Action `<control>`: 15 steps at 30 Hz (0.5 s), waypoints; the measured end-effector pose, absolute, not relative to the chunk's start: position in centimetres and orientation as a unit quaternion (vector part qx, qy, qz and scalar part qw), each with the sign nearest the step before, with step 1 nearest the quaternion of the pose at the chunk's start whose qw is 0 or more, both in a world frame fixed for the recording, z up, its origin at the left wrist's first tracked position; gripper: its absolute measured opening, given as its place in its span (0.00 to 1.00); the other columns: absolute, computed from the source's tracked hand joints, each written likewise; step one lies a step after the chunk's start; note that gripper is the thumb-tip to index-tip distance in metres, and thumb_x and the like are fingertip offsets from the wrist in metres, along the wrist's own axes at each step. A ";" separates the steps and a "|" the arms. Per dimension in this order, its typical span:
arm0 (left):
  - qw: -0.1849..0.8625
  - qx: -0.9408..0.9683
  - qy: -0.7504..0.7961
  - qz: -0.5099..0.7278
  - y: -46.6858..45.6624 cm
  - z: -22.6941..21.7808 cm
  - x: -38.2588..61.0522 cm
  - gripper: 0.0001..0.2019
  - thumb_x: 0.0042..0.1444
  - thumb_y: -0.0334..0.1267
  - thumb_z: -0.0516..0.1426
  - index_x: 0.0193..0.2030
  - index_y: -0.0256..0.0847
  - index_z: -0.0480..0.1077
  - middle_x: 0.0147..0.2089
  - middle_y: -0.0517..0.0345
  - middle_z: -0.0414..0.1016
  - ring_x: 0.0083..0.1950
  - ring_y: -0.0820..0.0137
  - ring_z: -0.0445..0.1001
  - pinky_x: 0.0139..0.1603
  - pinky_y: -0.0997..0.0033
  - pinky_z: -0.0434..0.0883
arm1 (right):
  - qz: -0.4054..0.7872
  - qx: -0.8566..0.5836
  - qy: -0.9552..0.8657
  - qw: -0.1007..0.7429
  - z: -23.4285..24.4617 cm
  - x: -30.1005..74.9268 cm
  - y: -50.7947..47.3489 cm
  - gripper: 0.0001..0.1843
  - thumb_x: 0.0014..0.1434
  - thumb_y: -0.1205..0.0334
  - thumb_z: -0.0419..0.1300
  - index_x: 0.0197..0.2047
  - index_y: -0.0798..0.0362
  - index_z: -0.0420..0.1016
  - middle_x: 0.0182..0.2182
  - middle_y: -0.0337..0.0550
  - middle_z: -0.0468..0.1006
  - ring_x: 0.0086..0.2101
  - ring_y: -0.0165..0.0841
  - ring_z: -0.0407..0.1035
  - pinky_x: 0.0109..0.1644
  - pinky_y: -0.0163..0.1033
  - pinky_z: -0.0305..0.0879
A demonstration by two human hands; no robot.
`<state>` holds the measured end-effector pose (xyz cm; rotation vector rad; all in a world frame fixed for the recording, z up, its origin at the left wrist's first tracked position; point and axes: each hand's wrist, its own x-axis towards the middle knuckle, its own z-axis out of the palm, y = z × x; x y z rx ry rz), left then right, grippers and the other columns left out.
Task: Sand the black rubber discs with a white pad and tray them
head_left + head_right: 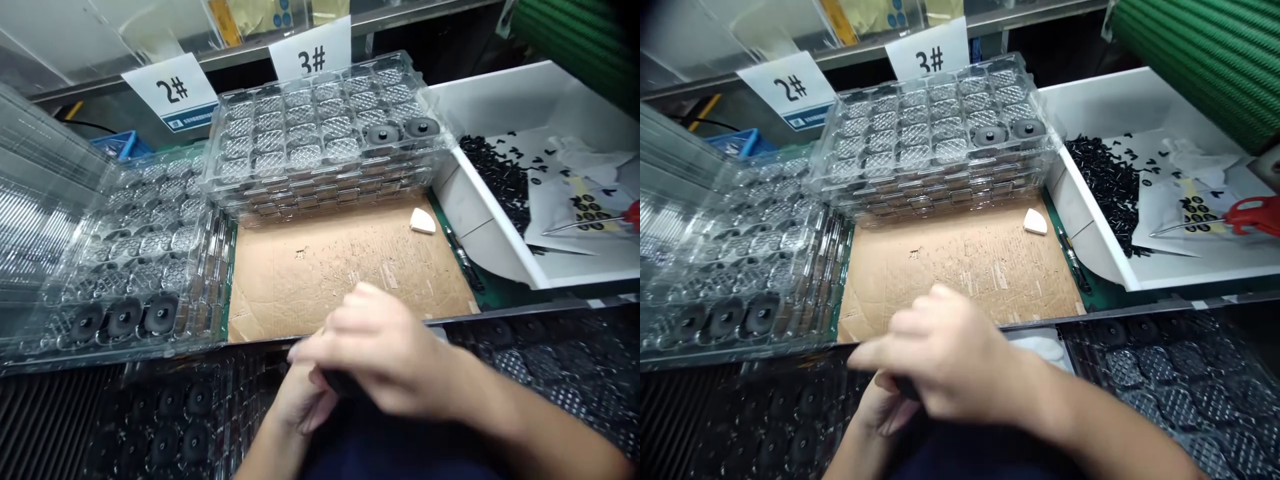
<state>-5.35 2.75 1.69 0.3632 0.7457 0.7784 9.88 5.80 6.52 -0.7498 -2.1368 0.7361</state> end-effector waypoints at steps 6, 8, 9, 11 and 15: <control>0.883 0.120 0.210 0.402 2.7 1.2 -7.2 0.28 0.42 0.42 0.68 0.53 0.47 0.70 0.55 0.54 0.74 0.52 0.60 0.74 0.47 0.71 0.75 | 0.418 -0.559 -0.615 0.368 2.4 12.0 6.0 0.13 0.63 0.59 0.54 0.47 0.51 0.75 0.44 0.43 0.77 0.42 0.35 0.71 0.43 0.38 0.66; 0.879 0.111 0.203 0.417 2.7 1.0 -7.8 0.28 0.43 0.44 0.67 0.54 0.45 0.70 0.56 0.52 0.74 0.54 0.59 0.73 0.48 0.70 0.75 | 0.474 -0.564 -0.587 0.335 0.2 12.2 4.5 0.15 0.63 0.55 0.53 0.47 0.51 0.75 0.46 0.44 0.77 0.46 0.38 0.71 0.48 0.42 0.67; 0.877 0.105 0.207 0.421 2.7 0.9 -8.0 0.28 0.44 0.44 0.66 0.54 0.45 0.70 0.56 0.51 0.73 0.54 0.59 0.73 0.48 0.70 0.75 | 0.493 -0.567 -0.579 0.316 -0.7 12.2 3.7 0.16 0.63 0.54 0.53 0.47 0.51 0.75 0.46 0.45 0.77 0.46 0.39 0.71 0.48 0.43 0.68; 0.875 0.096 0.217 0.423 2.8 0.7 -8.1 0.27 0.45 0.44 0.65 0.54 0.44 0.70 0.56 0.51 0.73 0.54 0.59 0.73 0.48 0.69 0.75 | 0.503 -0.581 -0.569 0.291 -1.5 12.1 2.7 0.17 0.62 0.53 0.53 0.47 0.52 0.75 0.46 0.46 0.77 0.47 0.41 0.71 0.48 0.45 0.68; 0.867 0.096 0.242 0.425 3.0 0.9 -7.7 0.26 0.45 0.44 0.66 0.52 0.44 0.71 0.54 0.52 0.75 0.52 0.60 0.74 0.48 0.69 0.75 | 0.388 -0.617 -0.592 0.343 1.7 10.9 2.9 0.15 0.64 0.57 0.52 0.49 0.50 0.74 0.46 0.44 0.76 0.45 0.38 0.71 0.42 0.39 0.68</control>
